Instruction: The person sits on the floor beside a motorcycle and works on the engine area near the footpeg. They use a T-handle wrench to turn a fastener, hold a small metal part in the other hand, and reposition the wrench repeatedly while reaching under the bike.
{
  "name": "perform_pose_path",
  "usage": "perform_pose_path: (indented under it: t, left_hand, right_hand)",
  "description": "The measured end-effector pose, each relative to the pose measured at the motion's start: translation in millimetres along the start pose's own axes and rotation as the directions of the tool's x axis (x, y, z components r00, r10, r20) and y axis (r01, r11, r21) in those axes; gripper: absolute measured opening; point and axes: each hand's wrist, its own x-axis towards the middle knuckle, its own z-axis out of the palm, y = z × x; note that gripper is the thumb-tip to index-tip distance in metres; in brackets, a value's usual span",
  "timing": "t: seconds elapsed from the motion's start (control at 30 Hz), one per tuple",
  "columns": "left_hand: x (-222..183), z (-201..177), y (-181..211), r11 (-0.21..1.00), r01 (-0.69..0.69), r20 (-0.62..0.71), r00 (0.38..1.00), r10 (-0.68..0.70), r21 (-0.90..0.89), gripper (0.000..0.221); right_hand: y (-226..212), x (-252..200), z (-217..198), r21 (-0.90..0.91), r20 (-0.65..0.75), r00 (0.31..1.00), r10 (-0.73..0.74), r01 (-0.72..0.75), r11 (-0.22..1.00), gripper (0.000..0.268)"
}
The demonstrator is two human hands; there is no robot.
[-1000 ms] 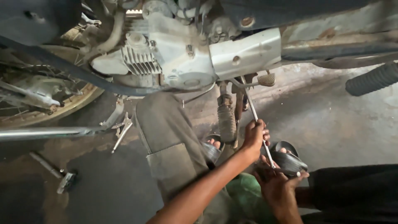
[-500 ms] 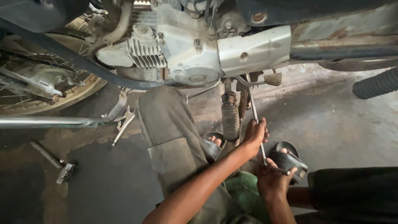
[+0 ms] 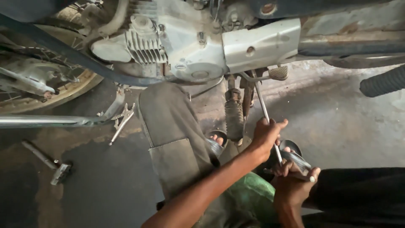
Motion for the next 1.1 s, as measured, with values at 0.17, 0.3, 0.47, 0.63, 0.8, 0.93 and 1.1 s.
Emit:
perform_pose_path:
  t: [0.17,0.3,0.47,0.63,0.8,0.93,1.1]
  left_hand:
    - [-2.2,0.7,6.2,0.999,-0.009,0.016,1.000,0.010,-0.048,0.034]
    - [10.6,-2.6,-5.8,0.999,0.015,0.068,0.998,-0.012,-0.049,0.038]
    - [13.3,-7.6,-17.3,0.987,-0.011,0.003,1.000,0.010,0.163,0.047]
    - [-69.5,-46.9,56.5,0.469,-0.599,0.307,0.770,0.559,0.649,0.029]
    - [-87.8,-135.1,130.8,0.532,-0.420,-0.192,0.624,0.758,0.735,0.032]
    - [-12.5,-217.5,104.8,0.553,-0.143,-0.499,0.291,0.816,0.821,0.036]
    - [46.9,-230.6,105.9,0.911,-0.369,-0.435,0.862,0.262,-0.183,0.036]
  right_hand:
    - [-2.8,5.4,6.0,0.066,-0.111,0.982,0.150,-0.144,0.987,0.090]
    - [14.1,15.6,-27.3,0.104,-0.051,0.996,0.077,-0.071,0.992,0.079]
    - [21.9,24.6,-25.3,0.273,0.212,0.971,0.115,-0.171,0.947,0.074]
    - [8.6,21.1,2.6,0.231,-0.116,0.983,0.140,-0.110,0.967,0.054]
    - [27.0,39.8,-66.6,0.263,-0.058,0.990,0.128,-0.109,0.959,0.061]
    - [31.1,35.1,-73.6,0.278,0.105,0.988,0.116,-0.141,0.950,0.064]
    - [39.9,71.9,-69.5,0.345,-0.011,0.987,0.158,-0.144,0.927,0.057]
